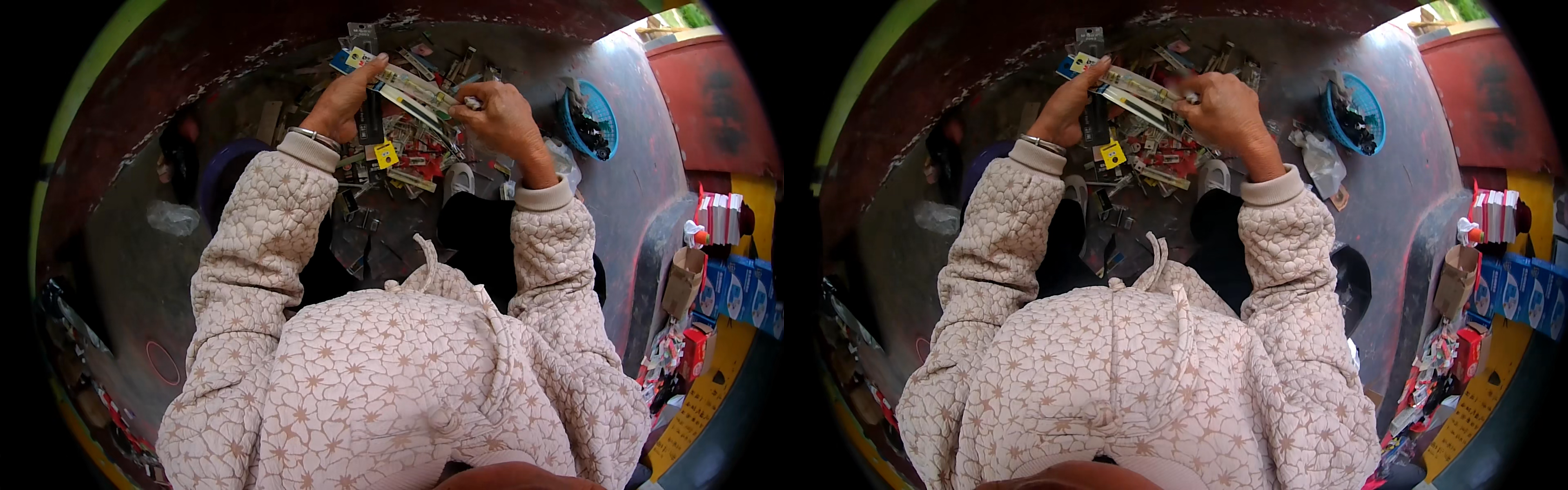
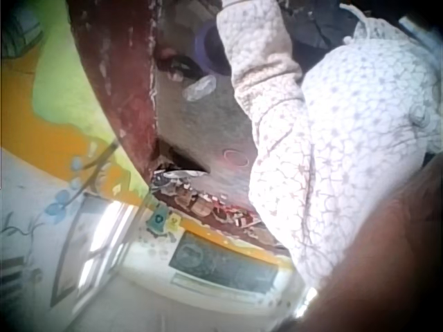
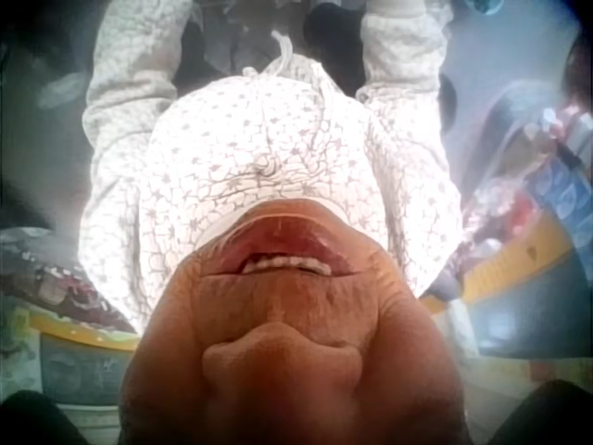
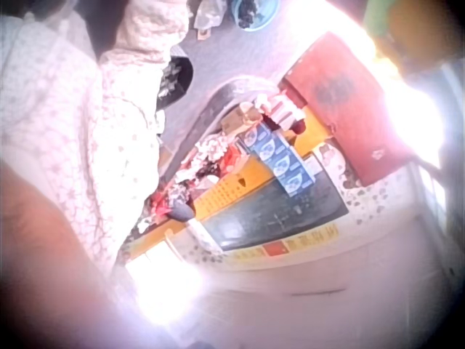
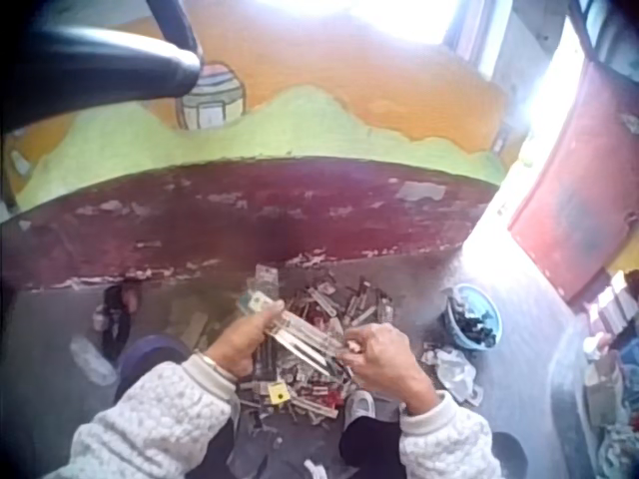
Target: The person wipes multiple small packaged items with a cloth and then gathers them into a pile by hand while sitting on the floor.
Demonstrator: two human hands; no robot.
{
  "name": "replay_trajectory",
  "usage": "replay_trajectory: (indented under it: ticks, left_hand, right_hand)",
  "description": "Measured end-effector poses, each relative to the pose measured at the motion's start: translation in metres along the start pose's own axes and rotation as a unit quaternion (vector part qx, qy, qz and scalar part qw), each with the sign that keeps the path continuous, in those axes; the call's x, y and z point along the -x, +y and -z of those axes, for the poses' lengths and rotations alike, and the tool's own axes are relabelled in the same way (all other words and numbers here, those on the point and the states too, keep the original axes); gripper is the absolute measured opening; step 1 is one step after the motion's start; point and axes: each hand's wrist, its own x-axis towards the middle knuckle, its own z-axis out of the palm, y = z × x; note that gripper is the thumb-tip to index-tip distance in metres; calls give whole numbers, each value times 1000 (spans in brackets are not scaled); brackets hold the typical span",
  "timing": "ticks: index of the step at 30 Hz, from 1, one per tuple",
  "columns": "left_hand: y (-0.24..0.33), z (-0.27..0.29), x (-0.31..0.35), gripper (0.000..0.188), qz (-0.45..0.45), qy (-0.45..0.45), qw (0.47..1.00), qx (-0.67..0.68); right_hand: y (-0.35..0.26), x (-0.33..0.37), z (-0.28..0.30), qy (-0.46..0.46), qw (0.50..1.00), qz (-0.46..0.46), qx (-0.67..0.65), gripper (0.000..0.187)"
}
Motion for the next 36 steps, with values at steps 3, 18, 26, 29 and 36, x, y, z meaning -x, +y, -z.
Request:
replay_trajectory:
  ticks: [3, 18, 26, 29, 36]
  left_hand:
    - [-4, 5, -6, 29, 10, 1, 999, 54]
    - [4, 1, 0, 46, 3, 27, 998, 52]
    - [-3, 10, -10, 31, -2, -25, 995, 97]
    - [-3, 1, -8, 28, -21, -47, 993, 102]
    - [2, 0, -5, 35, -75, -2, 992, 103]
  right_hand:
    - [-20, 6, -6, 77, 995, 9, 65, 19]
    - [-19, 6, -3, 205, 918, 255, 223, 33]
    - [5, 6, 2, 200, 965, 151, 78, 21]
    - [1, 1, 19, 250, 940, 4, -233, 22]
    - [8, -15, 29, 240, 940, -85, -230, 24]
